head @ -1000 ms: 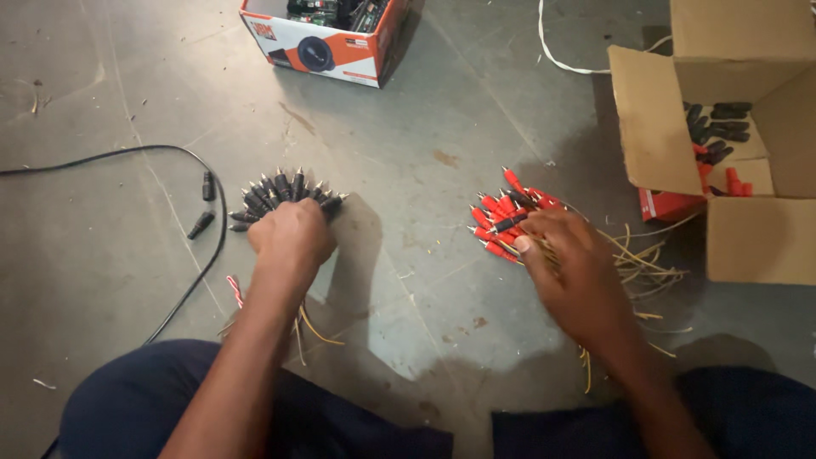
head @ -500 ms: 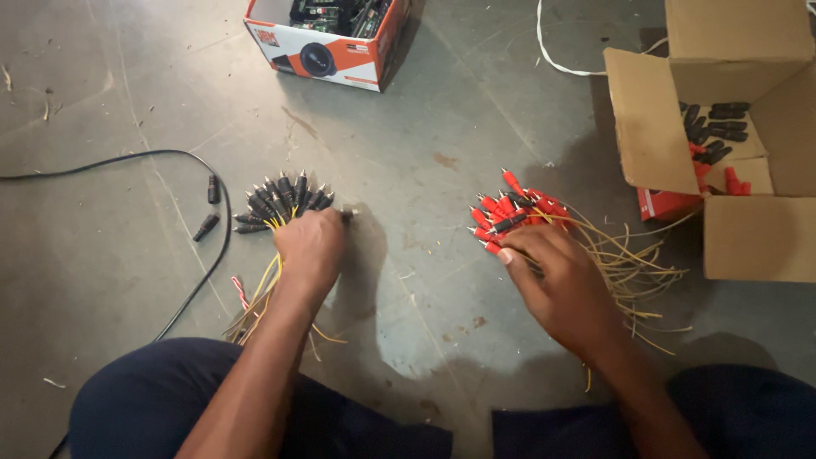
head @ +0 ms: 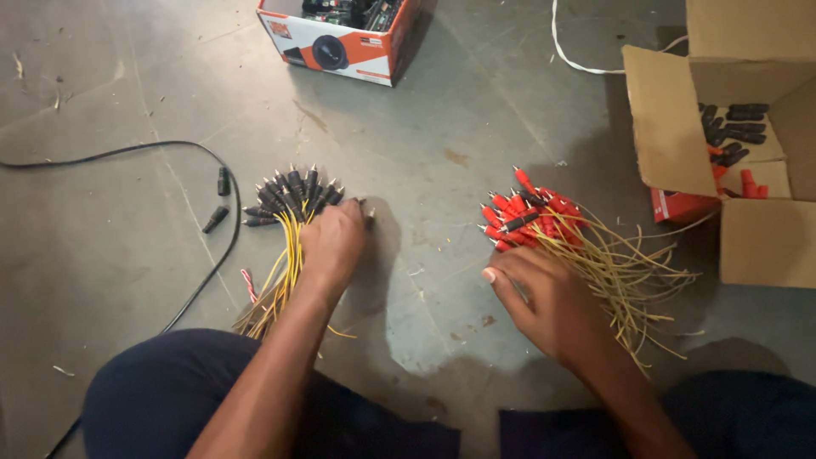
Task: The person sits on the floor and repeatedly picks up red and black audio connectors, attaching them to yellow wires by hand. They place the assembled cables into a pile on the floor. Cardboard boxes and a speaker box are visible nearby.
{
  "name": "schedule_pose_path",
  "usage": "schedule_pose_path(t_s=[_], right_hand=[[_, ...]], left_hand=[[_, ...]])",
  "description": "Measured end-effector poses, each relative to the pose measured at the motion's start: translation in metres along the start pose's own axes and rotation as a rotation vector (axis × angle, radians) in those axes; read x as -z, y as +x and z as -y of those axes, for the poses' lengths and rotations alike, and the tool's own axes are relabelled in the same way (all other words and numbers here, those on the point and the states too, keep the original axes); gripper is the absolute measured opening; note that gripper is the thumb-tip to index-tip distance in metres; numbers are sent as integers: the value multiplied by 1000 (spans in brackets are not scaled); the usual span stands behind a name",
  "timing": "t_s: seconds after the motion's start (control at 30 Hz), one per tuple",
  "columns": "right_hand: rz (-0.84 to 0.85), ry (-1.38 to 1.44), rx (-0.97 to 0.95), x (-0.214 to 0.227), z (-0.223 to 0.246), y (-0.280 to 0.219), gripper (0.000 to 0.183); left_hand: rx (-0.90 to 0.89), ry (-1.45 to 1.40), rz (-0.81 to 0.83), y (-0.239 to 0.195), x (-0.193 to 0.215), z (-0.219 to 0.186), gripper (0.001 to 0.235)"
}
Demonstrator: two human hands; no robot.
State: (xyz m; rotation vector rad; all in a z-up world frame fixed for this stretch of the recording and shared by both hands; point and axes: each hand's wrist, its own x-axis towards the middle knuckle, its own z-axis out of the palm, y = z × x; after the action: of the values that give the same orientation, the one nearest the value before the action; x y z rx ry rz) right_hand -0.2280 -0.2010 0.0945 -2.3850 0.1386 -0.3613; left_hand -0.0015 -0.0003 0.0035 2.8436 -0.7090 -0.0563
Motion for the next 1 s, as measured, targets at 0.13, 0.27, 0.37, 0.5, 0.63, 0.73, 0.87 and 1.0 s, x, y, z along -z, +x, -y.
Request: schedule_pose_path(t_s=[0.13,0.27,0.37,0.5,0.63,0.73,0.87,1.0], right_hand=[[-16,15,28,-1,0,-2,15],[108,156,-375,-13,0,-3,25],[51,427,-183,-29,3,-5,36],[0,805,-240,-40,6,-9,34],[77,791,-482,-25,3,-10,27],[169,651,-523,-6,2,-11,28],[262,589,-485,16,-4,-10,37],[306,686,-505,30,-15,-8,50]], left_hand=[[-16,-6,316,-2,32,-24,24],[-61,-209,476,-7,78,-55,36],[-223,-580,507,-19,101,-70,29],[-368,-1089,608,-36,110,-92,18],[-258,-1067,522,-45,117,-100,19],[-238,-1026,510,-45,126,-98,21],[-411,-930,445,-47,127,-100,19],[-594,-865,299,-55,121,-103,19]])
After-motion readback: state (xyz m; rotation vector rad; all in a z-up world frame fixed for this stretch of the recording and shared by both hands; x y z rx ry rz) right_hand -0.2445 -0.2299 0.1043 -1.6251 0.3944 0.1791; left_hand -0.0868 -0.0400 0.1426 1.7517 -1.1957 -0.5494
